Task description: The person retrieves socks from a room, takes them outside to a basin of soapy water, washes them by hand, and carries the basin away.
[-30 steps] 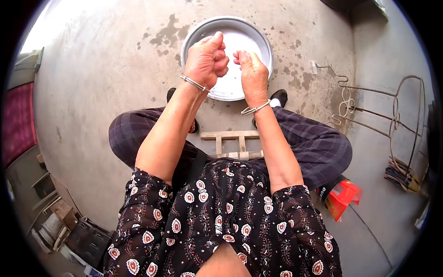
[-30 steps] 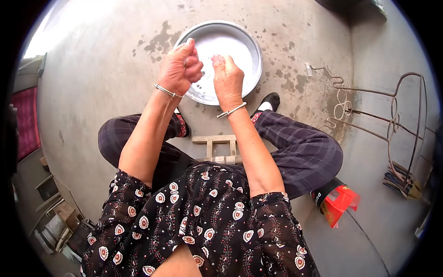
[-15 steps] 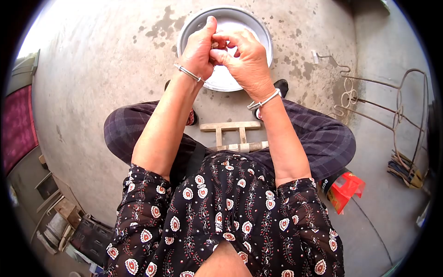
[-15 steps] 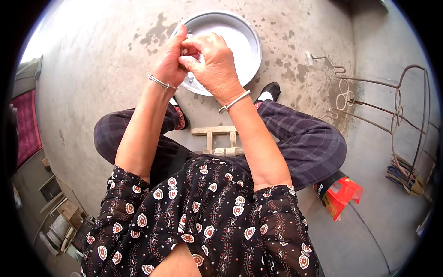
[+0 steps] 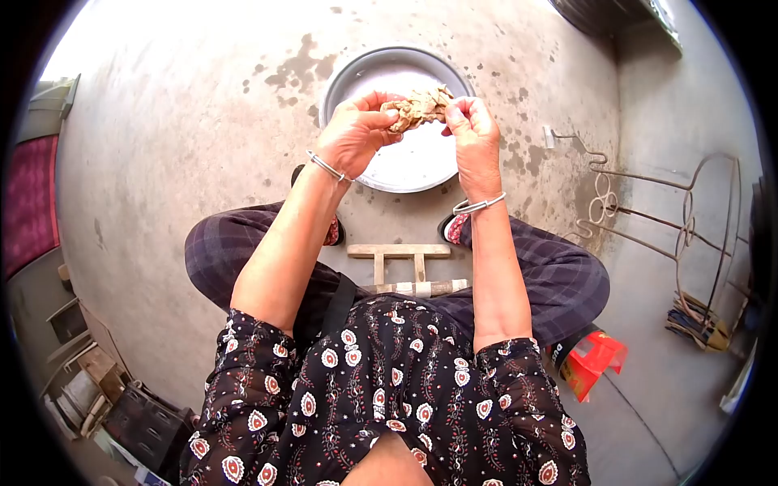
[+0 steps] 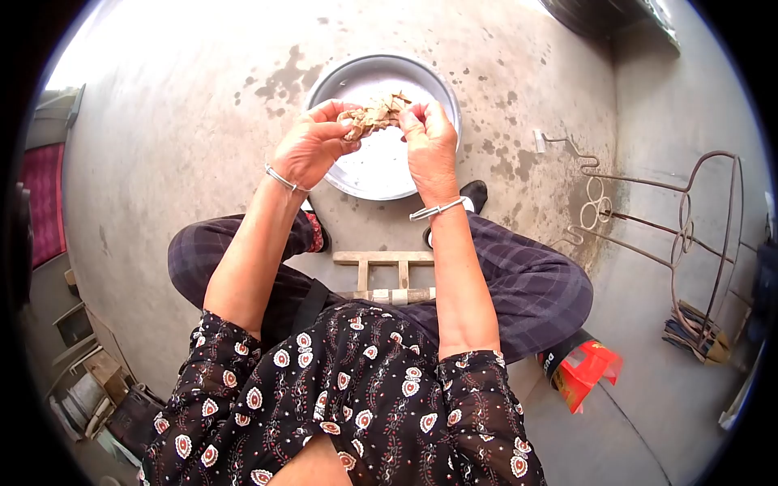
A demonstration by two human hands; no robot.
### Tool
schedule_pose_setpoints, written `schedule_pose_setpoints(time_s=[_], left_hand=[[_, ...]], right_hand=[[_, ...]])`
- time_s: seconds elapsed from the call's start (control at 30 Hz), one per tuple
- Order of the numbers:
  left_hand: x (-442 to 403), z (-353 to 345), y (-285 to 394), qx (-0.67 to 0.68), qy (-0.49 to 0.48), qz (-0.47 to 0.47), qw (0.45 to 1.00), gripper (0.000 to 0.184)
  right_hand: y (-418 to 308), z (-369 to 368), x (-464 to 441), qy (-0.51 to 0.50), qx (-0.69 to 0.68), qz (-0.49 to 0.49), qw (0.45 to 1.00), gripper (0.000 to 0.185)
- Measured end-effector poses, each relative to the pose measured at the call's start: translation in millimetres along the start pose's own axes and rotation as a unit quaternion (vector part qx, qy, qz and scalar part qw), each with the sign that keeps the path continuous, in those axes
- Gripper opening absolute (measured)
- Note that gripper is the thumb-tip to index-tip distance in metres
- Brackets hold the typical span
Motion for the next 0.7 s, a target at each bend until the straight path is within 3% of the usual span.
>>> schedule_pose_setpoints(time_s=[0.1,0.23,0.33,0.47,0.5,0.53,0.57,0.7], left_hand=[[3.3,-6.0,1.3,-0.023,-0.011,0.004,1.000,0.023],[3.2,-7.1,-1.0,-0.039,-0.023,0.004,0.999,0.023],[1.5,11.3,-3.1,-0.063,0.098,0.005,0.993,0.024],[5.0,28.8,-13.1,-0.072,0.231,0.024,0.970,0.025],[6.3,32.7,-14.7,-0.068,0.258,0.038,0.963,0.025],[7.0,34.5,-15.5,-0.080,0.252,0.041,0.964,0.026],[8.1,33.3,-15.4,-0.077,0.243,0.037,0.966,0.025],[13.2,24.3,-8.8,-0.059,0.218,0.041,0.973,0.023]], right_hand=[[-4.8,-11.5,3.9,-0.010,-0.132,-0.075,0.988,0.015],[3.7,-15.7,0.4,-0.050,-0.115,-0.086,0.988,0.015],[12.3,-8.9,-7.9,-0.010,-0.137,-0.064,0.988,0.013],[72.0,4.1,-19.8,0.037,-0.053,-0.101,0.993,0.015],[92.3,6.8,-20.2,0.000,-0.005,-0.189,0.982,0.026],[121.9,12.0,-21.5,-0.023,0.175,-0.144,0.974,0.031],[151.9,15.9,-21.4,-0.047,0.348,-0.093,0.932,0.037],[202.7,25.6,-28.7,-0.088,0.400,-0.141,0.901,0.052]])
Point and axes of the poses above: each hand's wrist, its own x-axis away from the middle knuckle, its own z-axis out of the back of the hand, y = z × x, the point moved 3 cm from there along -x, towards the middle knuckle, and after that the axes turned 3 degrees about -y, right-handed, at the moved point
